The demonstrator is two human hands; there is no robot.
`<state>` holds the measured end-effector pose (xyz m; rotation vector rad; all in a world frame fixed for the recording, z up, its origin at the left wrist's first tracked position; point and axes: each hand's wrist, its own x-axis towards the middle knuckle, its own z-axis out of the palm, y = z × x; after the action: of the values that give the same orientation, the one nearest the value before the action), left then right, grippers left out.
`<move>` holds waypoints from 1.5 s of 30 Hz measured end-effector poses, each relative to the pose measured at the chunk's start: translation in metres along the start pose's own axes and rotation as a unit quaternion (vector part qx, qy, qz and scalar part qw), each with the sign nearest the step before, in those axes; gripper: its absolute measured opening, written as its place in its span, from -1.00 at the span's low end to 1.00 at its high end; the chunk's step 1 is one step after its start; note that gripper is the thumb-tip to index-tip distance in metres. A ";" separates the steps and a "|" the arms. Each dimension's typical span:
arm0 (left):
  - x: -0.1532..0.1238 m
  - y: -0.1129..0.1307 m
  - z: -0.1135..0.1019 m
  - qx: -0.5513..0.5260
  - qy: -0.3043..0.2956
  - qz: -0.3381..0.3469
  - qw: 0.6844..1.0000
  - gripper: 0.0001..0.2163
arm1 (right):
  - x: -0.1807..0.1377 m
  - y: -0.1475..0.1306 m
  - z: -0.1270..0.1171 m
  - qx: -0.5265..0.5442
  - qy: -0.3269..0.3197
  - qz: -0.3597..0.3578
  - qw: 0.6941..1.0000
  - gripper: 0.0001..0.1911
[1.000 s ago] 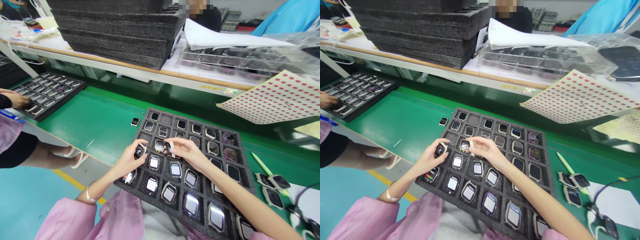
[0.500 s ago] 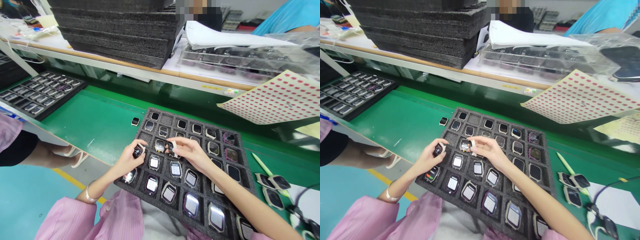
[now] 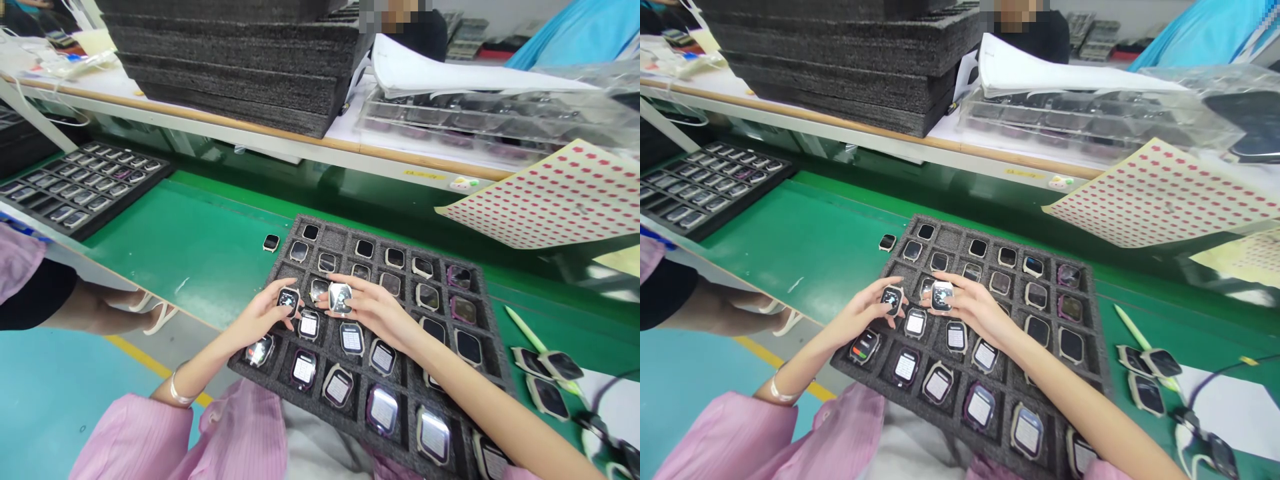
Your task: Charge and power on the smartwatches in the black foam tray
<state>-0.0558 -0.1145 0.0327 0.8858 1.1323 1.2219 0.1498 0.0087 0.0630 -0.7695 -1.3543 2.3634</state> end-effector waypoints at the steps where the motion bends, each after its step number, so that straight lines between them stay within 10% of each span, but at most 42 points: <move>1: -0.001 0.001 0.001 -0.009 -0.002 -0.008 1.000 -0.54 | 0.000 0.001 0.000 0.003 0.003 -0.001 1.000 -0.49; 23: -0.004 0.005 0.004 0.001 -0.031 -0.022 0.999 -0.57 | -0.003 0.013 0.005 -0.116 0.015 -0.069 0.991 -0.55; 33: -0.009 0.005 -0.005 -0.033 -0.033 0.008 0.999 -0.54 | 0.009 0.017 0.001 -0.208 -0.075 -0.071 0.973 -0.32; 45: -0.010 0.003 -0.005 -0.043 -0.002 -0.001 0.999 -0.62 | 0.094 0.019 0.007 -0.662 -0.052 -0.279 0.694 -0.48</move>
<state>-0.0615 -0.1238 0.0363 0.8212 1.0691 1.2576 0.0695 0.0425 0.0217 -0.3300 -2.7726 0.6658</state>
